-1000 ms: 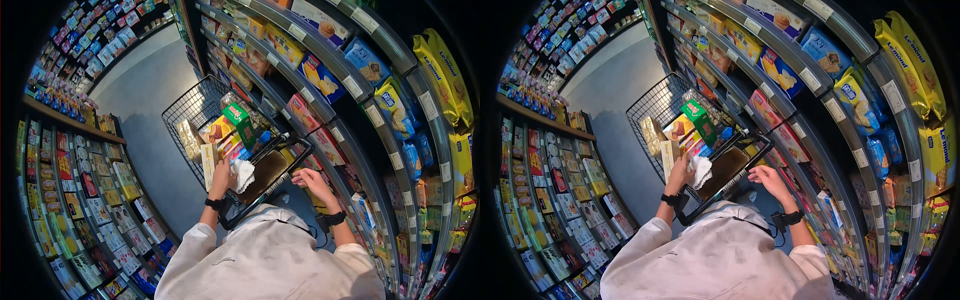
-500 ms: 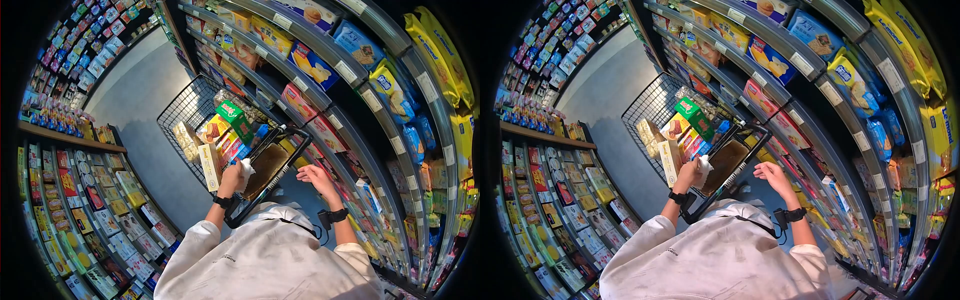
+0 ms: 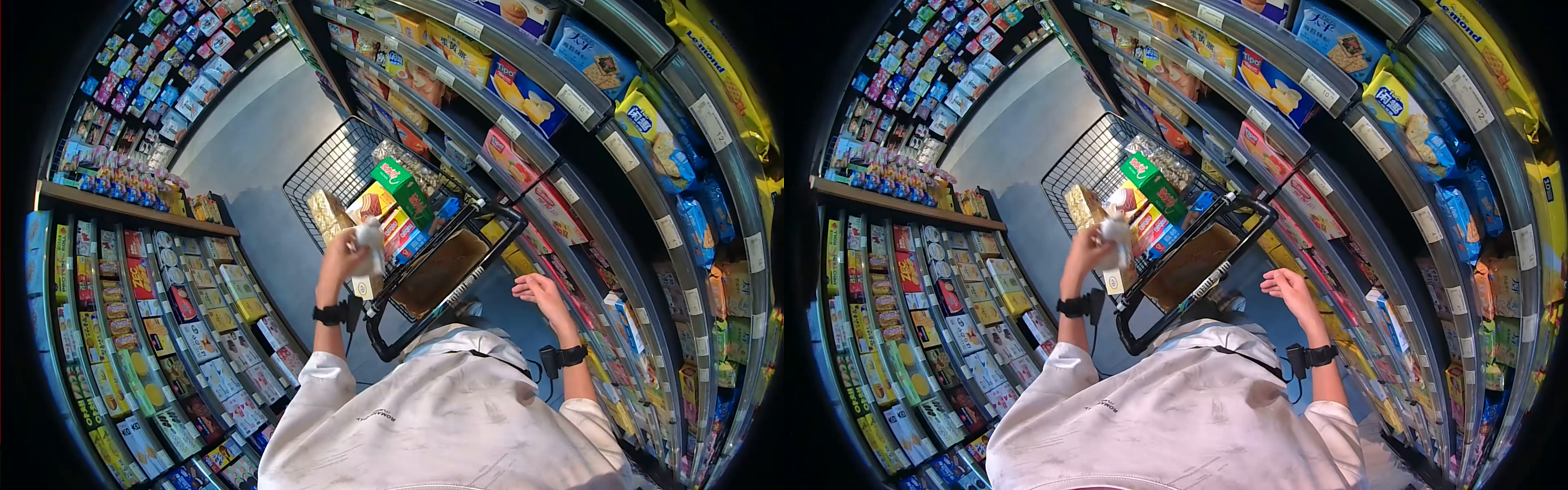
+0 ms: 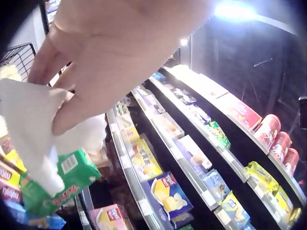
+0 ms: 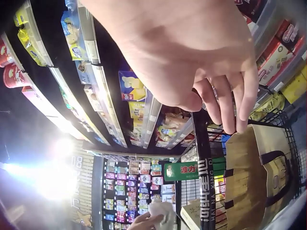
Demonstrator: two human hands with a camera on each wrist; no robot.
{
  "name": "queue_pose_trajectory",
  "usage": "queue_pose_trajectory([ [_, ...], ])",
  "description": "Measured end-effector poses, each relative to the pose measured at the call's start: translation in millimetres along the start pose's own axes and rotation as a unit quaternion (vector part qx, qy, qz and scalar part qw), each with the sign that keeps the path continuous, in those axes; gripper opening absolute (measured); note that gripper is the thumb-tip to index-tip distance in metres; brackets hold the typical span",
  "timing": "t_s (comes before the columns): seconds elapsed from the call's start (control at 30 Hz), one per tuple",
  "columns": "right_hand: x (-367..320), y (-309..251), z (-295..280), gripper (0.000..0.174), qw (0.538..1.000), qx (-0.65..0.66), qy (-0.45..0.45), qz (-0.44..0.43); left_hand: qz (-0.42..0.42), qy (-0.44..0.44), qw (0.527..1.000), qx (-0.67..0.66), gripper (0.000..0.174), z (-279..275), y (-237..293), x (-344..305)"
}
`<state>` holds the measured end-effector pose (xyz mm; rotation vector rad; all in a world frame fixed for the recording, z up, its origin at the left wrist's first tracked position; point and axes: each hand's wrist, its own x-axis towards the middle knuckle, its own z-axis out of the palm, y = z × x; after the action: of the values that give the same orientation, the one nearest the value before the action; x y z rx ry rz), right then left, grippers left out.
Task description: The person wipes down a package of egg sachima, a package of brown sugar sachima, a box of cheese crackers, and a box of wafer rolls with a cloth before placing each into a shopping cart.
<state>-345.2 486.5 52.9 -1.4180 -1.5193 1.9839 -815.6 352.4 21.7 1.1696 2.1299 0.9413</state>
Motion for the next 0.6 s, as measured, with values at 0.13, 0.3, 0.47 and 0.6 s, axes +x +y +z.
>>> queue_pose_trajectory([
  [0.13,1,1,1,0.035,1.0,-0.01,0.001,0.0,0.102,0.233,0.964,-0.077,0.04,-19,33,56],
  [0.3,-3,-2,-3,0.036,1.0,-0.013,0.008,-0.008,0.017,0.026,0.992,0.125,0.051,-3,-1,51],
  [0.47,5,15,-16,0.036,1.0,-0.004,0.011,-0.009,0.073,-0.189,0.979,0.003,0.051,51,65,-46],
  [0.6,12,19,-28,0.036,0.999,-0.007,0.012,-0.047,0.002,-0.371,0.927,0.048,0.096,90,86,-101],
])
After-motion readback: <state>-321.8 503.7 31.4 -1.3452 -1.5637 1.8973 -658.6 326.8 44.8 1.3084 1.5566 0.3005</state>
